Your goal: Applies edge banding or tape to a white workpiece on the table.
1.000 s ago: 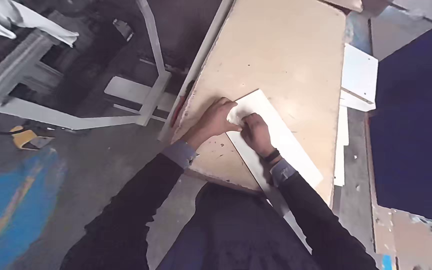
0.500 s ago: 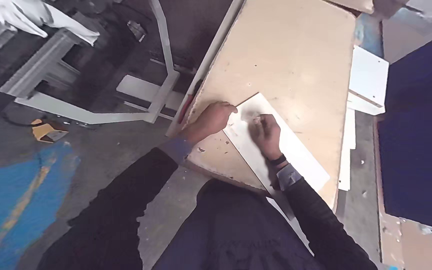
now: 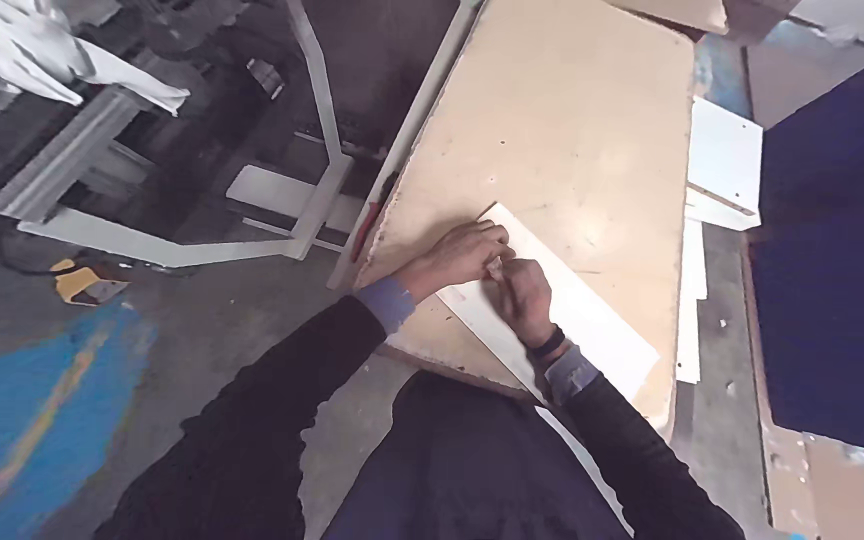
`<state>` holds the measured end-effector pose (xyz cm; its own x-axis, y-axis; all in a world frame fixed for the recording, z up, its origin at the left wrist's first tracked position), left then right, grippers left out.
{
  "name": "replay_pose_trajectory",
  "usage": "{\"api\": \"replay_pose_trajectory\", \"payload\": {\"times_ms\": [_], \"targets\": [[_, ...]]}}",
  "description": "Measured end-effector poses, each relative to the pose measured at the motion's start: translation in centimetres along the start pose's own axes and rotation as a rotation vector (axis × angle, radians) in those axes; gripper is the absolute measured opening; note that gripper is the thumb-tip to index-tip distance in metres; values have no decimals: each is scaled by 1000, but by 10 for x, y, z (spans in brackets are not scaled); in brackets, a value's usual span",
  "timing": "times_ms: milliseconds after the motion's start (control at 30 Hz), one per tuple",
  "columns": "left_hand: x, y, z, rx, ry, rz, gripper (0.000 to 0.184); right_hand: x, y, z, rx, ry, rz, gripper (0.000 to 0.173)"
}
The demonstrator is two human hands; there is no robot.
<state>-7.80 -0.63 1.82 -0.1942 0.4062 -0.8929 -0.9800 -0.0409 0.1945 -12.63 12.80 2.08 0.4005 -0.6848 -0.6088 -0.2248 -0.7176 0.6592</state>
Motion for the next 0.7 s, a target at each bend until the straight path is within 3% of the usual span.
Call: {"api": "replay_pose_trajectory", "payload": {"times_ms": [133,267,367,433,500,600,700], "targets": [[6,6,9,-36,39,-48,13,-5,-3,2,7,-12,53,14],[9,2,1,-29,29,114,16,4,1,4,64,-33,-60,20],[9,3,-11,-107,-93,231,20,5,3,18,276,62,-86,28],[8,3,-20,-178,-225,300,16,-2,-2,38,526,210,-25,27],[4,2,-23,-225,-319,355,16,-10,-7,51,663,335,145,20],[1,0,-28,-292,-384,433,16,-15,-12,54,684,453,323,18],[1,0,-35,-337,-404,475,18,-16,-14,55,710,496,370,21]]}}
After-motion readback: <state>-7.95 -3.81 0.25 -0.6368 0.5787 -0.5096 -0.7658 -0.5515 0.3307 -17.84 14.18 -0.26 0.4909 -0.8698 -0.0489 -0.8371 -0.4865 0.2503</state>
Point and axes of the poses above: each hand's wrist, its own y-axis towards the middle knuckle, its own x-axis out of the palm, z = x × y, the point moved 6 cm from there along y, towards the middle knuckle
